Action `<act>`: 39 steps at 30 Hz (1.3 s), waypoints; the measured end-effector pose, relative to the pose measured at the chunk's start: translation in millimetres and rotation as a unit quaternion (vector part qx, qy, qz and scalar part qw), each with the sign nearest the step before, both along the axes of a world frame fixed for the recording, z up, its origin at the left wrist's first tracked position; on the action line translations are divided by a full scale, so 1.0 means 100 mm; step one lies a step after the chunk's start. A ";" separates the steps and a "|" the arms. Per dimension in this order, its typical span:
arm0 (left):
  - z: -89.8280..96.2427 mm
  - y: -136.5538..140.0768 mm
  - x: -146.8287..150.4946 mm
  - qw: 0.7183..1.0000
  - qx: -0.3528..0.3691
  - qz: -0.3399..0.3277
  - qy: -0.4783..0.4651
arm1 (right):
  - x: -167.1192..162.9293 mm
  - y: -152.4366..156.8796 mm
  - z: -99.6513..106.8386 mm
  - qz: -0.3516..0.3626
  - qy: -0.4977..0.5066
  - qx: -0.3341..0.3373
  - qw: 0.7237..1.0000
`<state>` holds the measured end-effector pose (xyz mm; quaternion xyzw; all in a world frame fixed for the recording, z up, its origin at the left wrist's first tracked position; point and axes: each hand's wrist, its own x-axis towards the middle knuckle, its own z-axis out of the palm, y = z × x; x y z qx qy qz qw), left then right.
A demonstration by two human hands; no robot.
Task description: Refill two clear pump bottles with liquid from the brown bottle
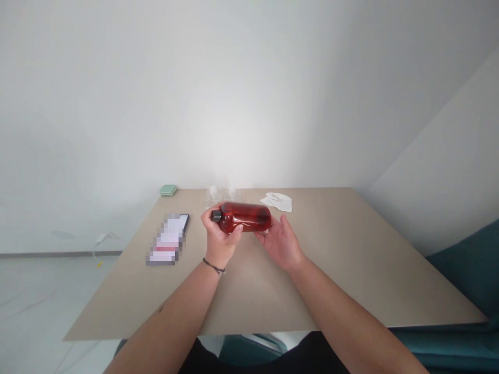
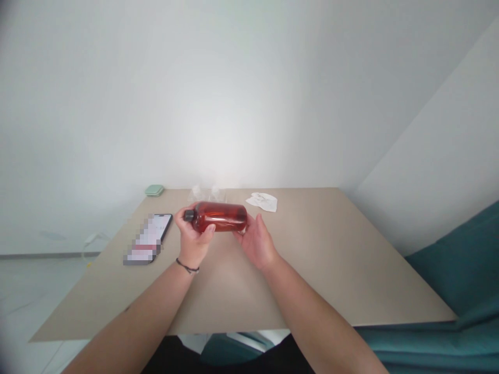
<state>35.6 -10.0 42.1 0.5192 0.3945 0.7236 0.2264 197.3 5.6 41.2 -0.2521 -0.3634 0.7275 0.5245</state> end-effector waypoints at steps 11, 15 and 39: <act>-0.05 0.12 -0.02 0.996 -0.004 0.078 0.045 | 0.00 -0.04 0.03 -0.024 -0.014 0.069 0.997; -0.08 0.08 0.00 0.995 -0.024 0.069 0.062 | 0.00 -0.01 -0.03 -0.054 -0.010 0.078 0.995; 0.00 -0.03 -0.13 0.952 0.057 0.030 0.299 | 1.04 0.73 -0.09 -0.317 0.013 -0.027 0.948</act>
